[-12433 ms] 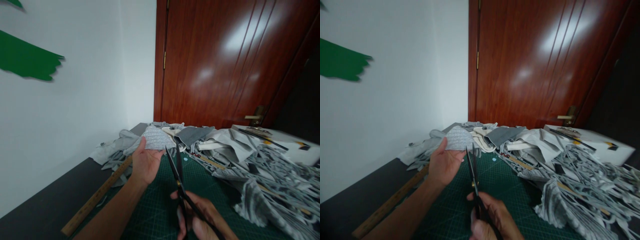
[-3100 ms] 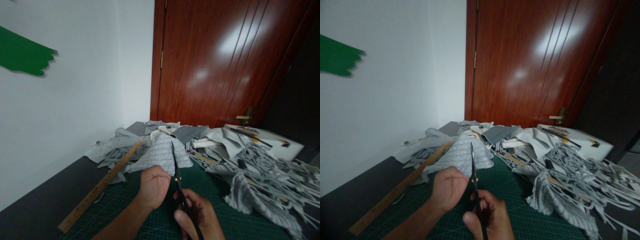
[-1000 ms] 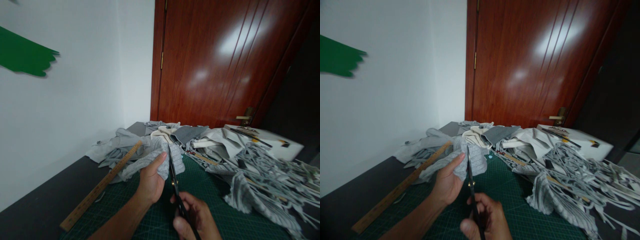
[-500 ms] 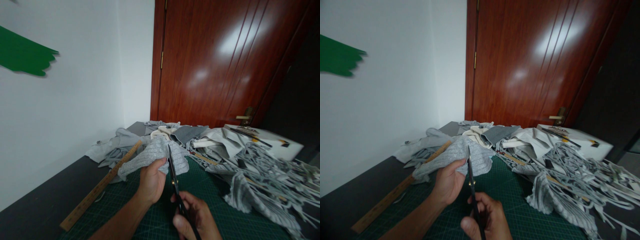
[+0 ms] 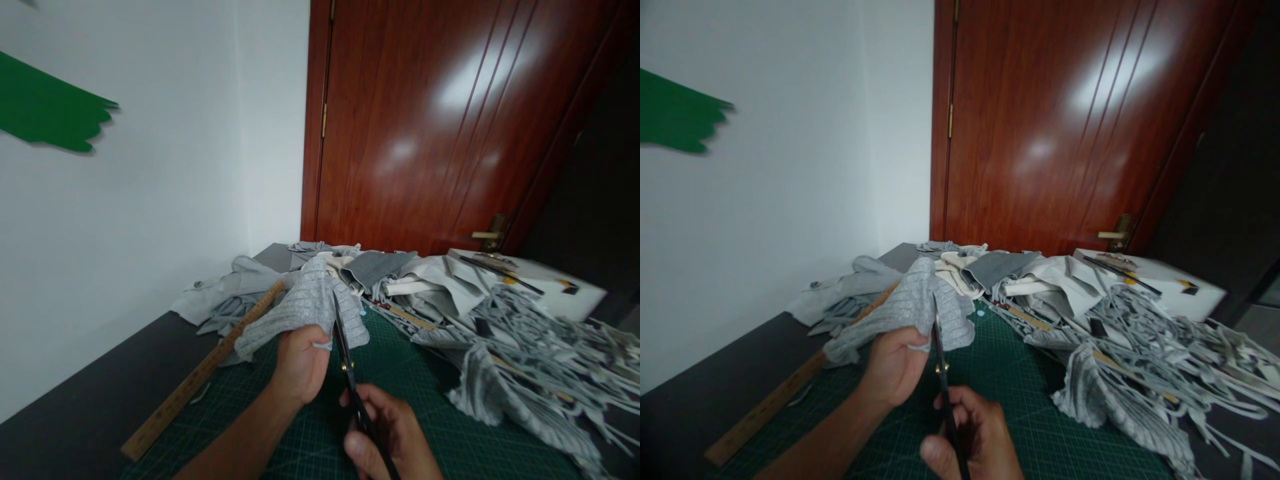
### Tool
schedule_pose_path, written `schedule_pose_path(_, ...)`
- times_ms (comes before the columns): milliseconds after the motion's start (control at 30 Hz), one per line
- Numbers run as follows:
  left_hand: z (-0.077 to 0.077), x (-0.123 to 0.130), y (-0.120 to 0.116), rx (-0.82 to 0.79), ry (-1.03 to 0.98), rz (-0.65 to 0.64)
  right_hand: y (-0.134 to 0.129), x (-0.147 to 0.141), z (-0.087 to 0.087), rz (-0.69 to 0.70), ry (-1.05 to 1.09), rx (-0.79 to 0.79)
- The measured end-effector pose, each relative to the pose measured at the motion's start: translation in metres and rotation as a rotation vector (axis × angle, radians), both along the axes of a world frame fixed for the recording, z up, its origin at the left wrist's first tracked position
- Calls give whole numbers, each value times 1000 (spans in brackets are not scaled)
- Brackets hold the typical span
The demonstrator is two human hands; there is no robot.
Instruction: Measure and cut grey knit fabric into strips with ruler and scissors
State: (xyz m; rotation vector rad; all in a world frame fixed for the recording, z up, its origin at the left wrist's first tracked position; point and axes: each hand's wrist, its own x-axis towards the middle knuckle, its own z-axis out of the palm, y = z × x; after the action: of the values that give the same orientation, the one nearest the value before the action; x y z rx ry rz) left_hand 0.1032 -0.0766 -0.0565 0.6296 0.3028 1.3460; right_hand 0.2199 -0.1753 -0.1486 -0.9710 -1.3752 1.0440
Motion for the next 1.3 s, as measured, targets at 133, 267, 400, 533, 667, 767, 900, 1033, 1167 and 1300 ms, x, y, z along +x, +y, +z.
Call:
schedule_pose_path(133,3,-2,-1,31,-35,-59,0,-1,1,26,26,0)
schedule_pose_path(267,4,-4,-2,68,-43,-121,-2,-1,2,34,59,6)
schedule_pose_path(400,3,-8,-3,31,-58,-171,-2,0,3,80,80,19)
schedule_pose_path(533,4,-10,-3,6,-113,-151,-2,-1,5,114,81,25)
schedule_pose_path(667,6,-10,-4,-4,-127,-187,-3,0,6,106,72,29)
schedule_pose_path(767,6,-7,-5,-11,-117,-203,-2,2,5,122,60,40)
schedule_pose_path(900,4,0,-5,27,-83,-108,1,7,1,197,34,64)
schedule_pose_path(1033,1,4,-4,68,-27,-15,2,8,0,205,34,73)
schedule_pose_path(1167,1,6,-4,11,-12,5,2,8,4,213,25,55)
schedule_pose_path(1300,3,5,-5,-55,-70,-19,1,7,7,207,22,27)
